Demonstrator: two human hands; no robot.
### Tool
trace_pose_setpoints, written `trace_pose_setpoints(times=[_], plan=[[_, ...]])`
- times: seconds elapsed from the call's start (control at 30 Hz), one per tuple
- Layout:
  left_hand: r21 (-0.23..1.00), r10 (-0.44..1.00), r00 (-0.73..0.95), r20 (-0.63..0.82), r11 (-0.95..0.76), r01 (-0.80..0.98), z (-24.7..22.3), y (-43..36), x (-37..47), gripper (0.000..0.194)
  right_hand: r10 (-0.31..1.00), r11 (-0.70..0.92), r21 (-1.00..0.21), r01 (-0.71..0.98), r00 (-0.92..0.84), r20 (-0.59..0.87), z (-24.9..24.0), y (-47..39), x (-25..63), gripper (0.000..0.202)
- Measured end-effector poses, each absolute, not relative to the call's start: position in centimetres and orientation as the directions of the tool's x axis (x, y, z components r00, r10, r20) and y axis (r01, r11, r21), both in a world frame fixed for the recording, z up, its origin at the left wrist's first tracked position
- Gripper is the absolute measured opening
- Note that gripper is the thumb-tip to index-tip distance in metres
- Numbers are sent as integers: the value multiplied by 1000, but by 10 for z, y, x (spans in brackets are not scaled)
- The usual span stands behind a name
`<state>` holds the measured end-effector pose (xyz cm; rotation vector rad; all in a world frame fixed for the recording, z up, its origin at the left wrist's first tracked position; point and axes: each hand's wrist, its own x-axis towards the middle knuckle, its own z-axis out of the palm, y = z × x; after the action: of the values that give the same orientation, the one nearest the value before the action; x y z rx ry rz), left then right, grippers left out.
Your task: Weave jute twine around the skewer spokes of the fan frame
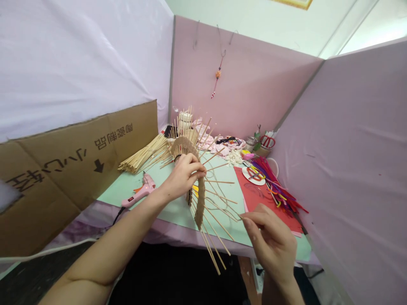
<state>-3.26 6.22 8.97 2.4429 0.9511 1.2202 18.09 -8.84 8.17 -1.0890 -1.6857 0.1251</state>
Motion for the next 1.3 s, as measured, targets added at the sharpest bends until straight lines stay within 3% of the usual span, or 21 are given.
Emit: trace_pose_setpoints(times=[0.13,0.23,0.3,0.47,0.57,0.93,1.07,1.3], plan=[[510,658,445,607,-752,417,90,64,-35,14,884,337,-788,515,115,454,48,-69,183,27],[536,663,464,587,-748,391,90,64,-38,16,969,213,-831,514,-2,247,23,-53,171,35],[553,666,479,571,-744,375,90,63,-40,19,980,187,-833,520,-42,194,13,-46,160,37],[583,671,515,533,-733,351,91,57,-46,15,981,187,-811,555,-66,181,9,-38,146,35],[590,663,552,505,-732,341,90,53,-47,25,981,195,-829,524,-109,162,8,-37,146,35],[607,676,513,529,-724,327,81,57,-45,28,967,252,-785,566,-166,191,14,-37,154,29],[604,678,506,532,-723,334,82,56,-44,27,954,299,-833,465,-141,264,26,-35,163,28],[613,687,501,526,-715,336,81,56,-43,26,956,290,-947,138,-5,292,29,-31,140,31]])
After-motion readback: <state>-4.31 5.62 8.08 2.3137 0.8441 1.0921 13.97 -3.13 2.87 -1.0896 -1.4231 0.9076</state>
